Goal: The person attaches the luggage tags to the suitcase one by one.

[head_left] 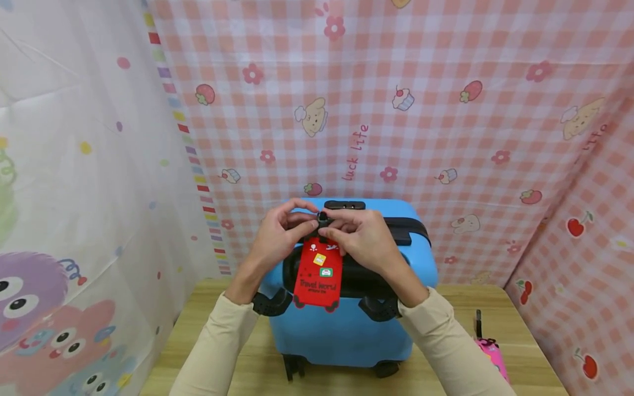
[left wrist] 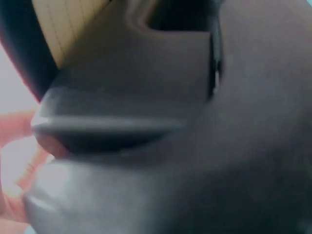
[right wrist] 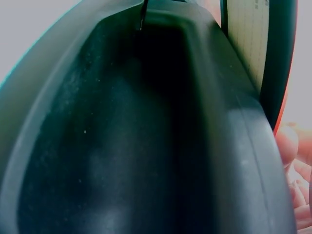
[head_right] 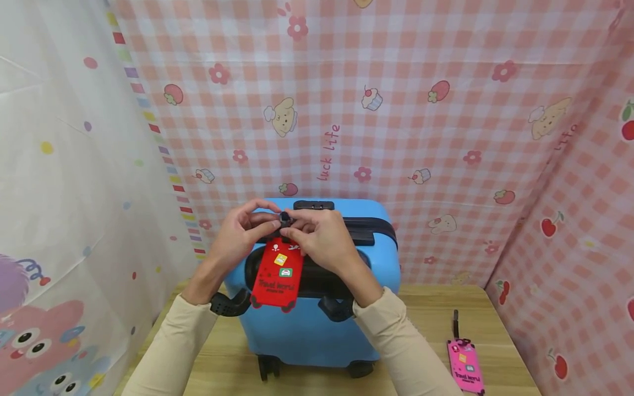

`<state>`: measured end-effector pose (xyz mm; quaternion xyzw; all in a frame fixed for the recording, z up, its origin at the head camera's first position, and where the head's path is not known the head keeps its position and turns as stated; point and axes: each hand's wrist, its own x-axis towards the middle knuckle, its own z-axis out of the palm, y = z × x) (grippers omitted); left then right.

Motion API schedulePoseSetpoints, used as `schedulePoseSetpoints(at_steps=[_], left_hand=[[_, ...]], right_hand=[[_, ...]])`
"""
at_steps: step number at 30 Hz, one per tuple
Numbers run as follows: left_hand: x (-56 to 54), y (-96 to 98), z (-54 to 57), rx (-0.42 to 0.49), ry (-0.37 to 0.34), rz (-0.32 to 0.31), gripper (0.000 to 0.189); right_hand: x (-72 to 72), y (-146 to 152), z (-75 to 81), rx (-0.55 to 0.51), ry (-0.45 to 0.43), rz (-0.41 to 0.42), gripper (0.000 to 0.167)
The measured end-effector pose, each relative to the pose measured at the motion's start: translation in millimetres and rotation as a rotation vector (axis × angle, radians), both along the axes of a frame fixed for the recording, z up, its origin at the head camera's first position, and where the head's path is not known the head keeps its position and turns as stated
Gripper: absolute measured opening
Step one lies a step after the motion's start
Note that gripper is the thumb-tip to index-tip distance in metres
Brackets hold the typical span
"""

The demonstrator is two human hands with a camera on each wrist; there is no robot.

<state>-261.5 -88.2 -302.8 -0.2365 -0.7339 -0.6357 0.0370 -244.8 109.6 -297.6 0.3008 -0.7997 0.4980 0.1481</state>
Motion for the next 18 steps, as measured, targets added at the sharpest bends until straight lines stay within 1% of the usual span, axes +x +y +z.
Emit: schedulePoseSetpoints(at_steps=[5, 7, 9, 12, 14, 18], left_hand=[[0.2, 0.2, -0.3, -0.016, 0.022, 0.01, 0.019], [-0.1, 0.7, -0.1, -0.028, 0.024, 0.018, 0.019], [-0.4, 0.8, -0.4, -0.036, 0.024, 0.027, 0.018], [-0.1, 0.5, -0.6, -0.047, 0.034, 0.022, 0.02], [0.0, 0.3, -0.8, -0.05, 0.047, 0.012, 0.021], [-0.5, 0.7, -1.4, -0.041, 0.076, -0.01, 0.021]], right_hand=[[0.0, -1.0, 0.8, 0.001, -0.009, -0.011, 0.042], [-0.5, -0.8, 1.0, -0.008, -0.018, -0.002, 0.041], [-0.9, -0.7, 1.2, -0.013, -0.018, 0.009, 0.035], [-1.5, -0.5, 0.6, -0.023, -0.011, 0.024, 0.026], [-1.5, -0.2, 0.2, -0.025, -0.003, 0.025, 0.02], [-1.8, 0.2, -0.4, -0.042, -0.003, 0.025, 0.013]])
